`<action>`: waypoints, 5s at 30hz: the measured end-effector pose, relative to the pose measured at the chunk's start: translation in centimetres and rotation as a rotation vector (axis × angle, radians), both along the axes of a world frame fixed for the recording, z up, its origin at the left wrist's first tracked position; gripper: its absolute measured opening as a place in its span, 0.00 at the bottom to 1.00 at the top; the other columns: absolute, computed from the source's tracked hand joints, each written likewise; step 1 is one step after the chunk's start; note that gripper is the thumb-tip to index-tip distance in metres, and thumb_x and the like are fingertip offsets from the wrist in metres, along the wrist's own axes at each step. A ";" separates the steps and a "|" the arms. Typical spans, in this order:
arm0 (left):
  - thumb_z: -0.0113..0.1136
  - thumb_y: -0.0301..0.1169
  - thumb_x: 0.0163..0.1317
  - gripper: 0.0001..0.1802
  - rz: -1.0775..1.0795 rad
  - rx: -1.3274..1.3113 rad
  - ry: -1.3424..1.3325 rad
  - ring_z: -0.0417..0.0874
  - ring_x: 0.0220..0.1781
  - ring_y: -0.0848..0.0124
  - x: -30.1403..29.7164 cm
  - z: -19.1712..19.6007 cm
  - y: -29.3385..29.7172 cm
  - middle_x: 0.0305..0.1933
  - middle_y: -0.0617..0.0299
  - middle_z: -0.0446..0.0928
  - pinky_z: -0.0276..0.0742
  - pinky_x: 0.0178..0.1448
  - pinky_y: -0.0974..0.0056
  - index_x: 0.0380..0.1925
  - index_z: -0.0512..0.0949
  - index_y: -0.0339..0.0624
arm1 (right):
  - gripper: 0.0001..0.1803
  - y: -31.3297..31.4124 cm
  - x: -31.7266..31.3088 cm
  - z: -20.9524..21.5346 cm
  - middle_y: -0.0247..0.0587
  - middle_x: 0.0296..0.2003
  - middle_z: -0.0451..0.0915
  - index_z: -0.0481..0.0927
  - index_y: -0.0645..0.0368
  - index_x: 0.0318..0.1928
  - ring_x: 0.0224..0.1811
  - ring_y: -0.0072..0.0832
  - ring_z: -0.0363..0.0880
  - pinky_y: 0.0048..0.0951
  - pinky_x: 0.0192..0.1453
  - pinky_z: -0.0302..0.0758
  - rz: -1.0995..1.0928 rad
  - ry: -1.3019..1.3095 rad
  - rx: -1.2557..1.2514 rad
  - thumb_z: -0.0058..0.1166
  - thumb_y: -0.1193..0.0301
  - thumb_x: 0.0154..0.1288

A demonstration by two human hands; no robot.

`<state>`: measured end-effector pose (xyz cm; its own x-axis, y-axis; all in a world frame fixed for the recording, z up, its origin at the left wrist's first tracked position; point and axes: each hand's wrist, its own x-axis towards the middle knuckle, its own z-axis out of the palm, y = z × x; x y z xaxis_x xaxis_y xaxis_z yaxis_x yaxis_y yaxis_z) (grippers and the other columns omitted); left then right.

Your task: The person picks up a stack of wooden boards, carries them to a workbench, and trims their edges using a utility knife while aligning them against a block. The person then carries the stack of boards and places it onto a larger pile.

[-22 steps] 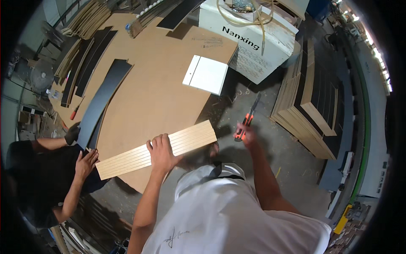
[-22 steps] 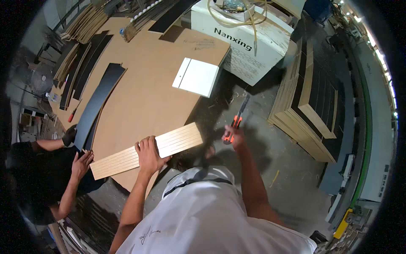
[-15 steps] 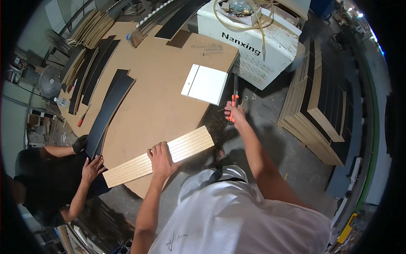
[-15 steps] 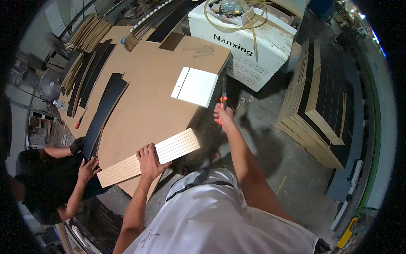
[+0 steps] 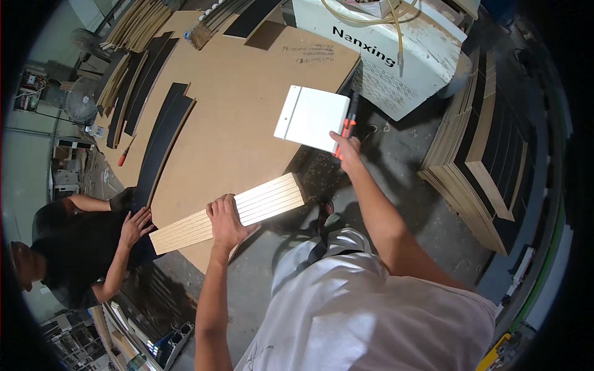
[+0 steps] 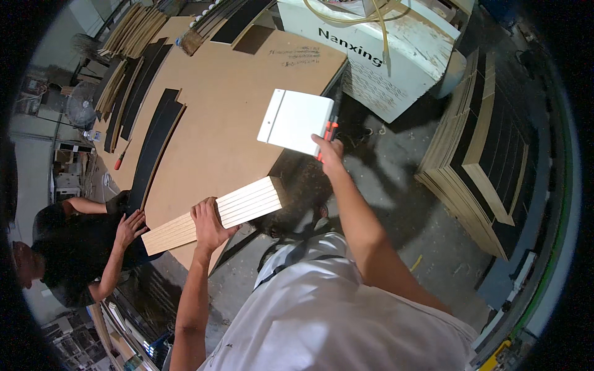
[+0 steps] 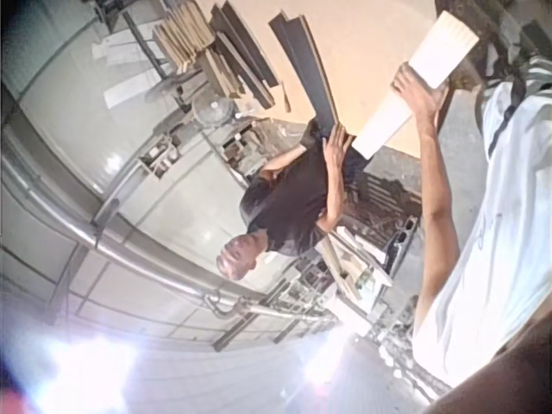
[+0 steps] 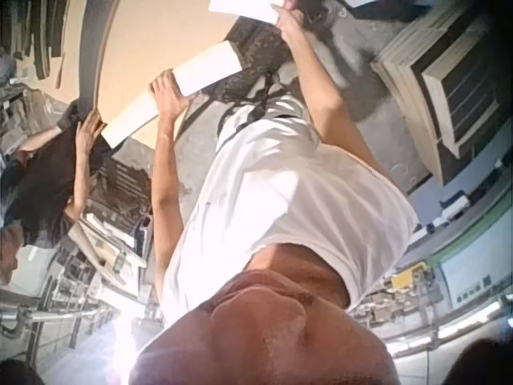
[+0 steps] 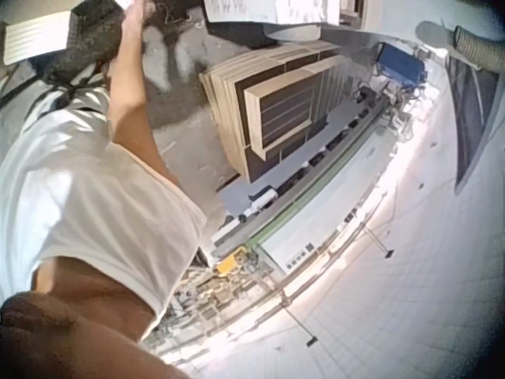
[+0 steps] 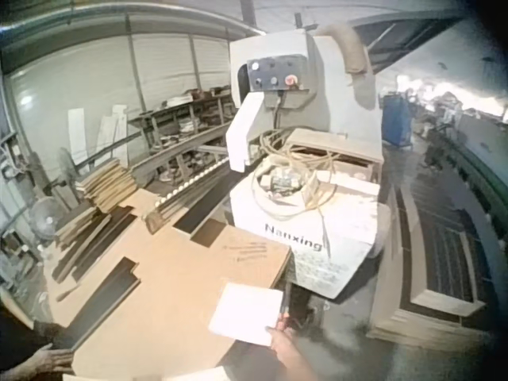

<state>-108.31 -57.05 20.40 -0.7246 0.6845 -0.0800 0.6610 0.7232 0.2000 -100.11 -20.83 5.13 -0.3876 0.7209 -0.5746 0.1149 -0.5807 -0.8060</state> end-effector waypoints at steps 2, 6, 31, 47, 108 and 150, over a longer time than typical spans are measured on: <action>0.78 0.47 0.32 0.52 -0.012 0.003 0.002 0.66 0.62 0.54 0.2 0.0 0.4 0.54 0.50 0.69 0.50 0.70 0.47 0.58 0.65 0.36 | 0.21 1.2 4.3 1.7 0.45 0.40 0.81 0.75 0.66 0.43 0.40 0.31 0.82 0.33 0.44 0.78 0.018 0.001 -0.008 0.71 0.71 0.52; 0.77 0.45 0.33 0.51 -0.026 0.018 0.004 0.66 0.62 0.53 0.5 -0.1 0.0 0.53 0.50 0.69 0.50 0.70 0.47 0.58 0.64 0.36 | 0.21 2.8 12.5 4.8 0.41 0.39 0.80 0.75 0.64 0.45 0.42 0.30 0.80 0.33 0.49 0.76 0.112 0.010 -0.033 0.69 0.73 0.51; 0.77 0.52 0.33 0.59 -0.071 -0.027 -0.053 0.63 0.69 0.54 3.1 -0.4 5.6 0.62 0.48 0.66 0.42 0.74 0.34 0.64 0.61 0.36 | 0.19 2.4 15.4 7.0 0.36 0.36 0.80 0.77 0.63 0.44 0.40 0.26 0.80 0.30 0.48 0.76 0.590 0.105 -0.047 0.68 0.73 0.52; 0.78 0.50 0.33 0.58 -0.081 -0.035 -0.025 0.62 0.70 0.54 3.3 -0.2 6.2 0.63 0.48 0.66 0.41 0.73 0.29 0.64 0.60 0.37 | 0.20 2.0 15.4 7.6 0.38 0.39 0.81 0.78 0.64 0.47 0.42 0.28 0.80 0.31 0.49 0.76 0.638 0.061 -0.029 0.66 0.73 0.54; 0.74 0.47 0.37 0.48 -0.216 -0.009 -0.066 0.68 0.57 0.53 4.8 -1.5 6.0 0.51 0.50 0.69 0.54 0.65 0.48 0.57 0.64 0.36 | 0.34 -16.9 5.9 -6.3 0.37 0.27 0.75 0.78 0.62 0.37 0.33 0.29 0.74 0.34 0.40 0.70 0.237 -0.049 -0.105 0.47 0.39 0.67; 0.77 0.43 0.32 0.48 -0.232 -0.013 -0.046 0.69 0.53 0.54 4.2 -1.6 5.8 0.48 0.50 0.68 0.59 0.62 0.50 0.54 0.64 0.35 | 0.22 -19.6 15.2 -4.7 0.40 0.37 0.83 0.80 0.61 0.51 0.39 0.23 0.78 0.30 0.46 0.74 0.569 0.045 0.106 0.51 0.56 0.71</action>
<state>-104.10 -51.22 18.76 -0.5430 0.8312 -0.1192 0.8004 0.5553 0.2259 -84.87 -40.44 0.43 -0.7537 0.4443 -0.4844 0.3495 -0.3532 -0.8678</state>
